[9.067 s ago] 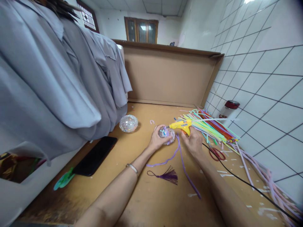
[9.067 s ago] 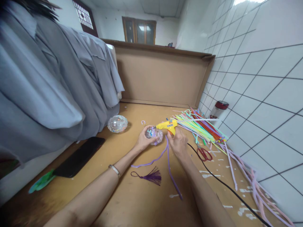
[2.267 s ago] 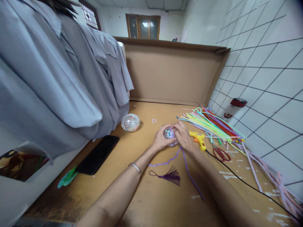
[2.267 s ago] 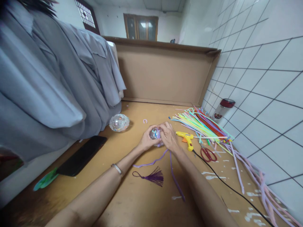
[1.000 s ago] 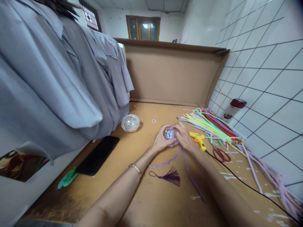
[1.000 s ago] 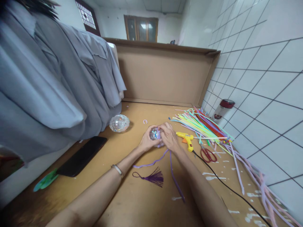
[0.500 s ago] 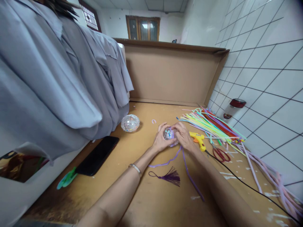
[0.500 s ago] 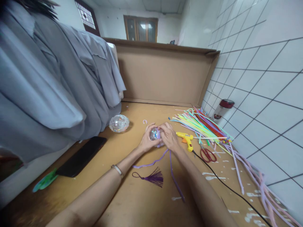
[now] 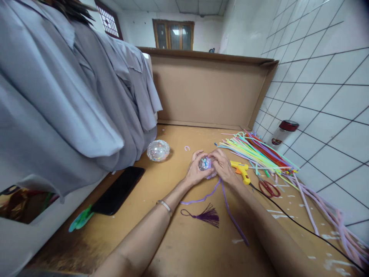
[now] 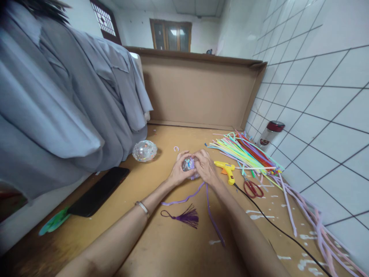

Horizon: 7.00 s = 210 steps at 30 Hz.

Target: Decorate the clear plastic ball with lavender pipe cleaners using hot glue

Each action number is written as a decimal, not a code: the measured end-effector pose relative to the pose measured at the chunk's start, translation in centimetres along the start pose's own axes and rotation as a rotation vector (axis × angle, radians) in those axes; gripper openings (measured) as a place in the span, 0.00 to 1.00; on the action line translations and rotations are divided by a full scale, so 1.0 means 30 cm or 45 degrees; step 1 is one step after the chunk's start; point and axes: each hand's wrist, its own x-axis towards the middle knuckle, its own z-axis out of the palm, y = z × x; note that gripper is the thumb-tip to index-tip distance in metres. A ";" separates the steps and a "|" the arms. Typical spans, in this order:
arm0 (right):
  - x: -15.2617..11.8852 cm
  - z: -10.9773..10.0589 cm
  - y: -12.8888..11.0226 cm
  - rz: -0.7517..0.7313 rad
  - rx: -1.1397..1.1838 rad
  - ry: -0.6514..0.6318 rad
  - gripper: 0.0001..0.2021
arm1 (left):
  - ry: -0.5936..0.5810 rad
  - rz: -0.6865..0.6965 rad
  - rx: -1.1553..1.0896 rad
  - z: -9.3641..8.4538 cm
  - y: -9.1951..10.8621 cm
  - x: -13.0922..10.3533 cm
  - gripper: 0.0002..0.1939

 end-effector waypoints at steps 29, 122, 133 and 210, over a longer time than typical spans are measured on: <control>0.006 0.001 -0.007 0.095 0.076 0.006 0.11 | 0.019 -0.054 -0.030 -0.004 0.017 0.005 0.29; -0.122 -0.082 0.000 0.899 -0.448 -0.597 0.10 | 0.298 -0.024 0.085 -0.007 -0.006 -0.008 0.31; -0.128 -0.071 0.031 0.866 0.143 -0.264 0.09 | 0.295 0.000 0.103 -0.003 0.001 -0.015 0.31; -0.165 0.032 -0.063 -0.067 -0.170 0.420 0.10 | 0.130 0.181 0.109 0.014 0.018 -0.026 0.30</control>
